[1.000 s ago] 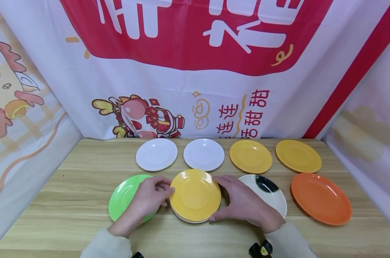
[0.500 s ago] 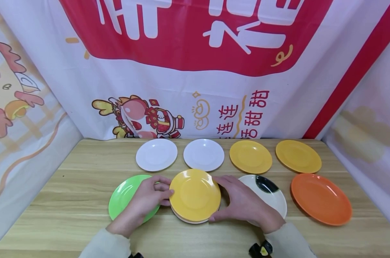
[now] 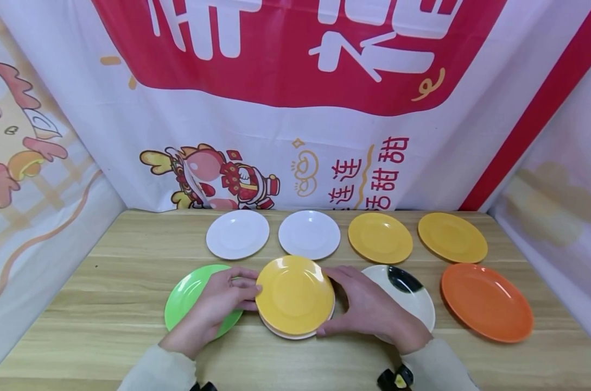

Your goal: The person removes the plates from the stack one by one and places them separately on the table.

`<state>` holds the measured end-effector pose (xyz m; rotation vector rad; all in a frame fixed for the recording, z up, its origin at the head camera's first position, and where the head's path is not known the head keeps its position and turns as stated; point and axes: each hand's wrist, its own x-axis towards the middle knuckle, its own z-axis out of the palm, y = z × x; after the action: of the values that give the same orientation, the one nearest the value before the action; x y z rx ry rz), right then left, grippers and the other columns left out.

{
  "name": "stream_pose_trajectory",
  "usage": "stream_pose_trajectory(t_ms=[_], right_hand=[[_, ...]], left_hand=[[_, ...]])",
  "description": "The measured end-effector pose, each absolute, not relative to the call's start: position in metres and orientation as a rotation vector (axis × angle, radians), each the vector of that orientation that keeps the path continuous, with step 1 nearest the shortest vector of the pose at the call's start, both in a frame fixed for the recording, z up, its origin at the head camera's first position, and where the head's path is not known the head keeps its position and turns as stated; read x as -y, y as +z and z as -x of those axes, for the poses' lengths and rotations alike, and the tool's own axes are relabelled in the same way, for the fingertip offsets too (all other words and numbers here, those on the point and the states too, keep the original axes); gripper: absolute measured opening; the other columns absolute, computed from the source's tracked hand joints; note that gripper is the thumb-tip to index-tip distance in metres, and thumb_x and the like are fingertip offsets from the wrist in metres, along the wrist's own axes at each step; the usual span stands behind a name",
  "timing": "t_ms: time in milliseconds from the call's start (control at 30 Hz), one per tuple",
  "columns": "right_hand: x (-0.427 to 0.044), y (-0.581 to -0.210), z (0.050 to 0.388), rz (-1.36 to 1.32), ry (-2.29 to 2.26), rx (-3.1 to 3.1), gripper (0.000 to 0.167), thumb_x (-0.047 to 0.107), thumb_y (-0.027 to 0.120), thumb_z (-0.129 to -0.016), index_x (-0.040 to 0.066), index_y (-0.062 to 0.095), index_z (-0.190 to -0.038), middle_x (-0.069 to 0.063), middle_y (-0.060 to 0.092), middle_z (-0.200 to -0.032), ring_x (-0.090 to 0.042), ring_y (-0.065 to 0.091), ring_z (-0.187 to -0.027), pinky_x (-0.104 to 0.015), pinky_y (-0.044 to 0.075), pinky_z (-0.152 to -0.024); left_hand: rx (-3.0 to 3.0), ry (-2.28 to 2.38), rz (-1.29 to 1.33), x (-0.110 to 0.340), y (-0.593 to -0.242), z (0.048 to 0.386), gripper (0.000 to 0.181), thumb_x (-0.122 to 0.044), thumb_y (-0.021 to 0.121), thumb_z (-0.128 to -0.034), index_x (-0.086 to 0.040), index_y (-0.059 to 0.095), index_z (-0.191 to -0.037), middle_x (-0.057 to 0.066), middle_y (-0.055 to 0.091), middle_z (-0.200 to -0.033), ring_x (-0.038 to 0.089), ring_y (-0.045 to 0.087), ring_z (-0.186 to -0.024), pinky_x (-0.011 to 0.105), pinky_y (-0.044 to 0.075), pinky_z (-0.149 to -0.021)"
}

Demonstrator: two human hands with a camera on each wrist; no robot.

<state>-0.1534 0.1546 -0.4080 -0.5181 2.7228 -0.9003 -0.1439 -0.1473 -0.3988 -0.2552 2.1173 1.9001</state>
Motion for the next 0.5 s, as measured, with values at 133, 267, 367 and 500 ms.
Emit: stream_pose_trajectory(t_ms=[133, 267, 367, 500], right_hand=[[-0.1546, -0.4085, 0.1531, 0.525, -0.901, -2.725, 0.12, 0.074, 0.096, -0.058, 0.027, 0.052, -0.16, 0.003, 0.057, -0.156, -0.024, 0.05, -0.149, -0.056, 0.043, -0.126], [-0.1549, -0.4087, 0.1536, 0.531, -0.908, -2.718, 0.12, 0.074, 0.096, -0.059, 0.028, 0.051, -0.16, 0.003, 0.057, -0.156, -0.023, 0.05, -0.148, -0.056, 0.043, -0.126], [-0.1552, -0.409, 0.1538, 0.534, -0.912, -2.716, 0.12, 0.074, 0.097, -0.059, 0.03, 0.05, -0.16, 0.005, 0.058, -0.155, -0.022, 0.051, -0.147, -0.055, 0.044, -0.125], [-0.1549, -0.4089, 0.1539, 0.535, -0.916, -2.712, 0.119, 0.073, 0.097, -0.058, 0.034, 0.05, -0.16, 0.008, 0.058, -0.154, -0.02, 0.052, -0.146, -0.054, 0.045, -0.125]], left_hand=[[-2.12, 1.906, 0.265, 0.1477, -0.4002, 0.1427, 0.039, 0.0, 0.072, -0.0973, 0.008, 0.062, -0.134, 0.02, 0.078, -0.114, 0.022, 0.079, -0.086, 0.038, 0.068, -0.081], [-2.121, 1.916, 0.287, 0.1488, -0.4015, 0.1424, 0.039, -0.001, 0.072, -0.0978, 0.007, 0.062, -0.135, 0.02, 0.077, -0.114, 0.022, 0.079, -0.086, 0.037, 0.068, -0.081], [-2.126, 1.925, 0.286, 0.15, -0.4023, 0.1422, 0.039, -0.001, 0.072, -0.0977, 0.007, 0.062, -0.135, 0.019, 0.078, -0.114, 0.022, 0.079, -0.086, 0.037, 0.068, -0.081], [-2.136, 1.936, 0.27, 0.1521, -0.4024, 0.1419, 0.04, -0.001, 0.072, -0.0975, 0.009, 0.061, -0.135, 0.016, 0.078, -0.111, 0.02, 0.078, -0.084, 0.034, 0.068, -0.08]])
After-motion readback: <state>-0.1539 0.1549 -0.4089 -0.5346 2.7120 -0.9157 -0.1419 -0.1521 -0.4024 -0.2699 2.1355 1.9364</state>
